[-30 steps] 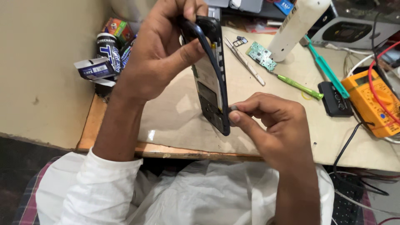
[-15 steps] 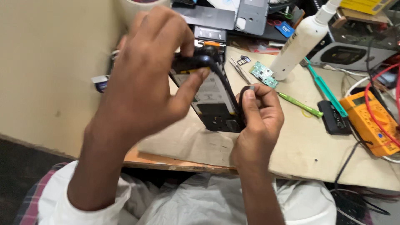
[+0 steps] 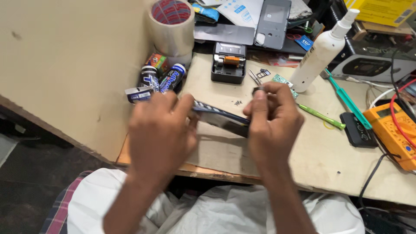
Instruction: The person pries open the back cover of a smartphone, works around its edges by hand, and removes the back panel to expose the internal battery and board. They then handle the opened phone, connect a charging cable to it, and continue manipulating the exposed internals on the workbench.
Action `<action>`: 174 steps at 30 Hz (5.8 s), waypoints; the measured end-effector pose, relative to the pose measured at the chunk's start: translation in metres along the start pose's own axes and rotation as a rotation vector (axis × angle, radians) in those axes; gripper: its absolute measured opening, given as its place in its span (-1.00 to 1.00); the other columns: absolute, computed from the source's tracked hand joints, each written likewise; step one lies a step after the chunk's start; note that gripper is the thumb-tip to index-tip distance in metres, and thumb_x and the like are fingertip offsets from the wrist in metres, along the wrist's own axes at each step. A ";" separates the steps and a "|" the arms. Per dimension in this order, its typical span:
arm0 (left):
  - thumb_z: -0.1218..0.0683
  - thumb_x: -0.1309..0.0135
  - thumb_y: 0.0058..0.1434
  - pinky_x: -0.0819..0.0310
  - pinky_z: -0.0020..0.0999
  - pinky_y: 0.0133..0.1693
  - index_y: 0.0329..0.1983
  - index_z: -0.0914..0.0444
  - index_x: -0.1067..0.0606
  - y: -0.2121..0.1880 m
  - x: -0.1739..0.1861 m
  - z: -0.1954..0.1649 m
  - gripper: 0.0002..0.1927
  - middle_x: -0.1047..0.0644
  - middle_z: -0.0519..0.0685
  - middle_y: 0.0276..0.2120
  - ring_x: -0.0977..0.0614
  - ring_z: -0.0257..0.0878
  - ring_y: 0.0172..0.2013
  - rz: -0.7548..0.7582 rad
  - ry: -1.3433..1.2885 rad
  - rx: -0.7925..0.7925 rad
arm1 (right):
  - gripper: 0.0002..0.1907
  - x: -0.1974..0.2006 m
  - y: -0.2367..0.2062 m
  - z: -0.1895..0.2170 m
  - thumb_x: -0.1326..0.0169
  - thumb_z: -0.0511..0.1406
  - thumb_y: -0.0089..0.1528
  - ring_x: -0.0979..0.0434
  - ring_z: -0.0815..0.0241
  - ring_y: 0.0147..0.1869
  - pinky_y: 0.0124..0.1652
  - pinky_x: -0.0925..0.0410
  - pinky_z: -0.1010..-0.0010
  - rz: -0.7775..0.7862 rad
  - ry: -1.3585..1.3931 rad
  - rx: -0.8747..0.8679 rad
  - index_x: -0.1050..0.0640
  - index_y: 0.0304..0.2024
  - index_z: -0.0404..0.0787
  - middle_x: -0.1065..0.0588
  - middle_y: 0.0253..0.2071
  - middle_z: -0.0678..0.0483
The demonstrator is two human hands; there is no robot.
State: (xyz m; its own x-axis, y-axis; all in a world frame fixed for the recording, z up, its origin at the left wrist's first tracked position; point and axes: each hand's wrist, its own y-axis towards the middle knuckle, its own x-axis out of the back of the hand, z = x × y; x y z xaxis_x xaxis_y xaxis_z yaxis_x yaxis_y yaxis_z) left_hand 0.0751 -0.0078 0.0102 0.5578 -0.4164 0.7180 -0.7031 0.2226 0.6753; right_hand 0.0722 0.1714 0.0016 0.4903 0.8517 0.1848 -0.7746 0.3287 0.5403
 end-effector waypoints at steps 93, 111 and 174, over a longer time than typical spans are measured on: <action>0.08 -0.38 0.04 -0.27 -0.10 -0.07 -0.29 0.24 -0.43 0.028 -0.046 -0.007 -0.66 -0.54 -0.05 -0.35 -0.58 -0.08 -0.23 0.193 -0.663 -0.184 | -0.79 0.114 0.034 -0.032 -0.11 -0.50 0.30 -0.56 0.33 -0.05 -0.04 -0.44 0.55 0.413 -0.050 -0.103 -0.60 -0.01 -0.41 -0.58 -0.10 0.01; 0.16 -0.23 0.07 -0.27 -0.05 0.00 -0.23 0.24 -0.41 0.022 -0.047 -0.043 -0.74 -0.49 0.00 -0.28 -0.56 -0.05 -0.12 0.168 -0.586 -0.214 | -0.71 0.109 0.053 -0.024 -0.18 -0.44 0.20 -0.57 0.39 -0.21 -0.22 -0.47 0.52 0.625 -0.142 -0.176 -0.61 -0.02 -0.32 -0.59 -0.26 0.08; -0.07 -0.32 0.11 -0.22 -0.09 0.05 -0.28 0.22 -0.61 0.035 -0.082 -0.060 -0.71 -0.61 -0.06 -0.37 -0.61 -0.13 -0.20 0.187 -0.705 -0.291 | -0.81 0.153 0.098 -0.047 -0.26 -0.48 0.11 -0.63 0.30 -0.33 -0.28 -0.51 0.47 0.929 -0.099 -0.437 -0.69 -0.22 -0.46 -0.67 -0.39 -0.02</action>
State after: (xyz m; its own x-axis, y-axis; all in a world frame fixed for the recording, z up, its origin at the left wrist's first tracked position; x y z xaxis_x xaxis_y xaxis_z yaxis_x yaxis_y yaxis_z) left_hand 0.0312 0.0873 -0.0148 -0.0387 -0.7890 0.6132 -0.5593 0.5256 0.6410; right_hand 0.0528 0.3526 0.0442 -0.3603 0.8147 0.4543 -0.9327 -0.3052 -0.1923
